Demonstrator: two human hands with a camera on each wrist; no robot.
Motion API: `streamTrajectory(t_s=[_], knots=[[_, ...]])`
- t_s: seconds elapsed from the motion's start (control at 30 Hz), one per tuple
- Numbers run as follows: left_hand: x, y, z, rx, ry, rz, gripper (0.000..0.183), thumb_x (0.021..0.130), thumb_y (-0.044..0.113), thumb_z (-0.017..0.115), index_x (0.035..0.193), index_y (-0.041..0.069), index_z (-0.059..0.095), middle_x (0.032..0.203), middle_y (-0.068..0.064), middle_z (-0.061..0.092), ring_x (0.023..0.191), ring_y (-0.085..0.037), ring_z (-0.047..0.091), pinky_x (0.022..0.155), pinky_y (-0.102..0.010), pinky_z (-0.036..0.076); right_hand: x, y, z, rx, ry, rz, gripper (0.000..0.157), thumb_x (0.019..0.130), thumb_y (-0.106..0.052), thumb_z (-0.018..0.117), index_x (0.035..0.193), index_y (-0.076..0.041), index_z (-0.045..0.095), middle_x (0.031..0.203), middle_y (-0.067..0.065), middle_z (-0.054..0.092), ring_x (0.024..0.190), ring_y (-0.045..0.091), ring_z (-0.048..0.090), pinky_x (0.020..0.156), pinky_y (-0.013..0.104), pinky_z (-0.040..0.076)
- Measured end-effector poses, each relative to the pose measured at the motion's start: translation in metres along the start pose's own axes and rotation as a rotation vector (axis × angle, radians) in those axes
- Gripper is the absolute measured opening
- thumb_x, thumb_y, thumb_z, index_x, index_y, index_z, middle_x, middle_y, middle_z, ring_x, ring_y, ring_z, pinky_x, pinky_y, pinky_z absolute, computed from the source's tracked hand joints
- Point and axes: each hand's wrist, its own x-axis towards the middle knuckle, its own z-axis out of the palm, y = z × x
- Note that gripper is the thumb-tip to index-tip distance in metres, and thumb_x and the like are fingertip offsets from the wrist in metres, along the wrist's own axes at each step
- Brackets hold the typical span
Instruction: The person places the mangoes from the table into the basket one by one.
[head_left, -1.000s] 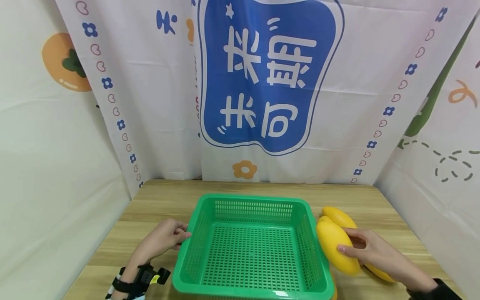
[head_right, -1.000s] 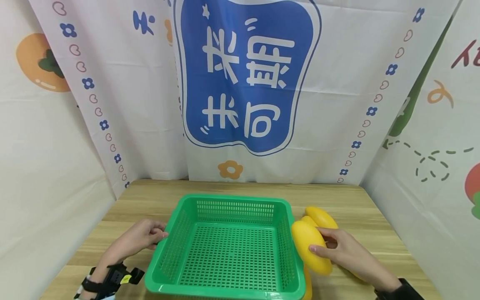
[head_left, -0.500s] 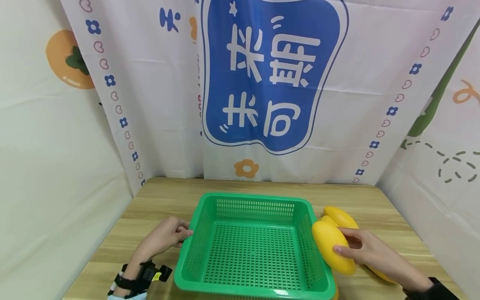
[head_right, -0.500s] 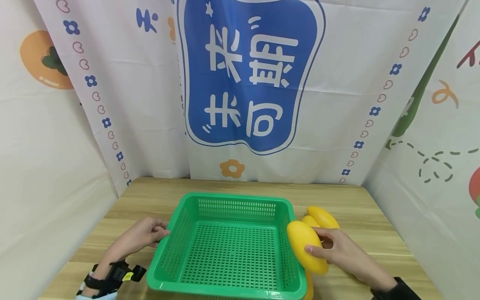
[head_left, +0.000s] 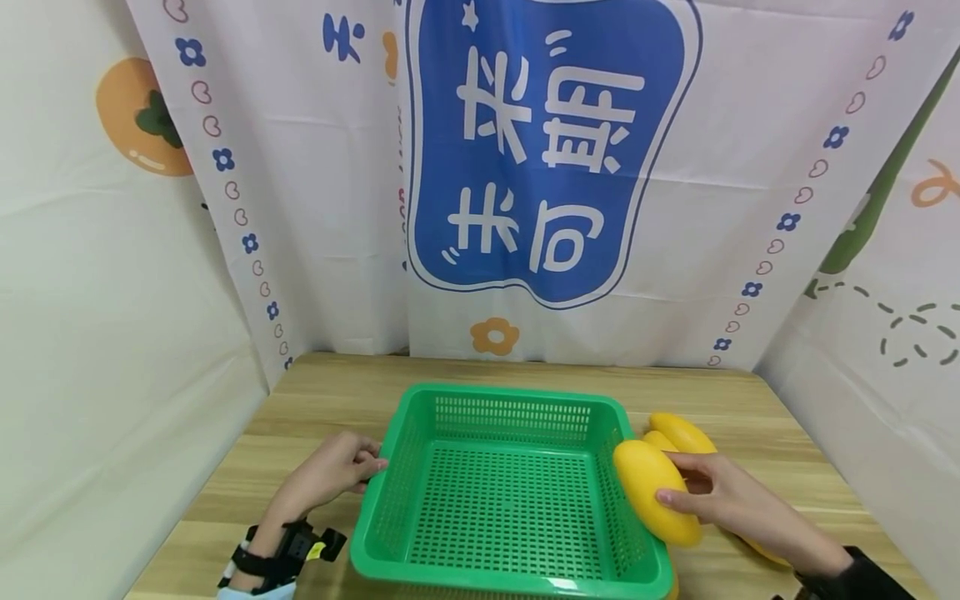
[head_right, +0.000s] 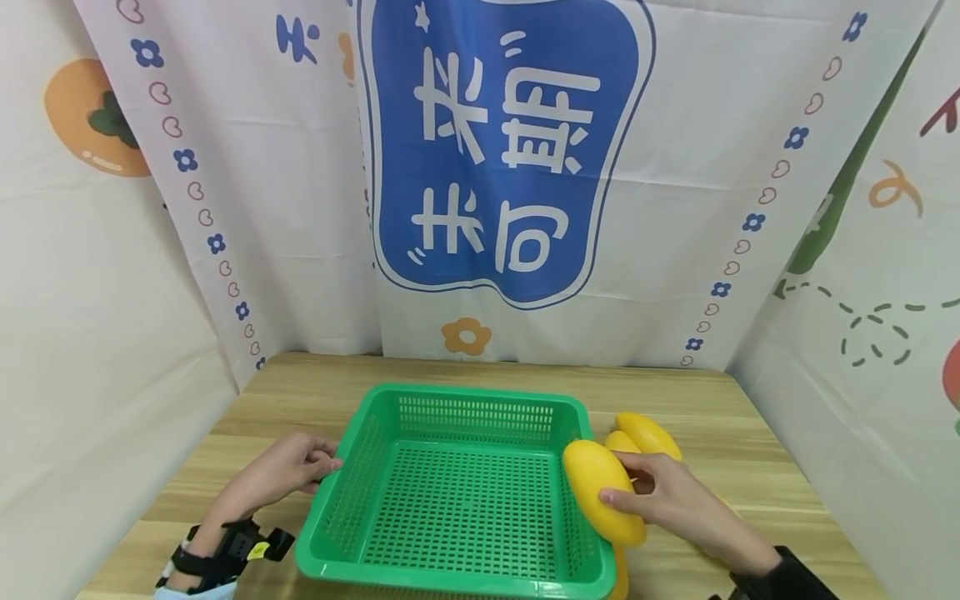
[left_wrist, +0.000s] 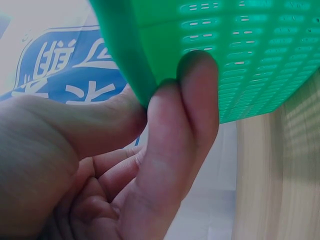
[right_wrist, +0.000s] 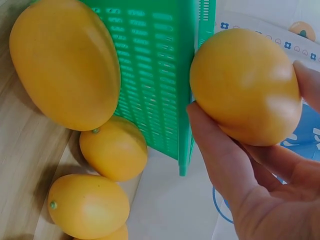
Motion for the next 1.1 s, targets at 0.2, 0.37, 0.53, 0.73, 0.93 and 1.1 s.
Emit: streamTrajectory(t_s=[0.2, 0.37, 0.53, 0.73, 0.93, 1.1], knots=[[0.001, 0.0, 0.001, 0.004, 0.003, 0.013, 0.028, 0.098, 0.012, 0.063, 0.115, -0.01, 0.066, 0.07, -0.006, 0.062, 0.072, -0.019, 0.067, 0.066, -0.027, 0.061, 0.004, -0.003, 0.001, -0.014, -0.01, 0.017, 0.054, 0.099, -0.03, 0.062, 0.143, 0.0, 0.049, 0.137, 0.015, 0.06, 0.114, 0.023, 0.058, 0.089, 0.024, 0.051], [0.001, -0.001, 0.001, 0.004, 0.002, 0.019, 0.027, 0.098, 0.012, 0.062, 0.114, -0.009, 0.067, 0.069, -0.005, 0.062, 0.071, -0.019, 0.067, 0.066, -0.027, 0.061, 0.005, -0.005, 0.002, -0.009, -0.024, -0.001, 0.053, 0.1, -0.03, 0.061, 0.143, -0.001, 0.05, 0.134, 0.012, 0.063, 0.108, 0.016, 0.06, 0.085, 0.019, 0.052], [0.0, -0.001, 0.0, 0.015, 0.008, 0.013, 0.029, 0.098, 0.012, 0.063, 0.115, -0.01, 0.066, 0.07, -0.005, 0.063, 0.072, -0.018, 0.067, 0.066, -0.026, 0.061, 0.008, -0.008, 0.004, -0.04, -0.036, -0.026, 0.05, 0.1, -0.031, 0.061, 0.141, -0.004, 0.053, 0.124, 0.005, 0.067, 0.101, 0.009, 0.061, 0.084, 0.017, 0.05], [0.0, 0.0, 0.0, 0.018, 0.008, 0.003, 0.032, 0.098, 0.012, 0.063, 0.119, -0.013, 0.064, 0.072, -0.004, 0.064, 0.071, -0.018, 0.066, 0.066, -0.03, 0.061, 0.012, -0.013, 0.007, -0.1, -0.042, -0.06, 0.048, 0.099, -0.032, 0.062, 0.138, -0.005, 0.056, 0.115, 0.002, 0.069, 0.097, 0.009, 0.061, 0.082, 0.019, 0.05], [-0.001, 0.0, 0.001, 0.017, 0.01, 0.0, 0.031, 0.098, 0.012, 0.063, 0.117, -0.012, 0.065, 0.072, -0.005, 0.064, 0.07, -0.019, 0.066, 0.066, -0.028, 0.061, 0.016, -0.02, 0.011, -0.136, -0.04, -0.077, 0.05, 0.097, -0.032, 0.065, 0.136, -0.003, 0.056, 0.114, 0.004, 0.069, 0.097, 0.008, 0.062, 0.077, 0.021, 0.054], [0.0, -0.001, 0.001, 0.005, 0.008, -0.007, 0.03, 0.098, 0.012, 0.063, 0.117, -0.011, 0.065, 0.07, -0.006, 0.063, 0.069, -0.019, 0.065, 0.066, -0.028, 0.061, 0.021, -0.024, 0.014, -0.169, -0.027, -0.085, 0.054, 0.096, -0.035, 0.066, 0.137, -0.002, 0.055, 0.12, 0.006, 0.068, 0.1, 0.009, 0.065, 0.083, 0.021, 0.055]])
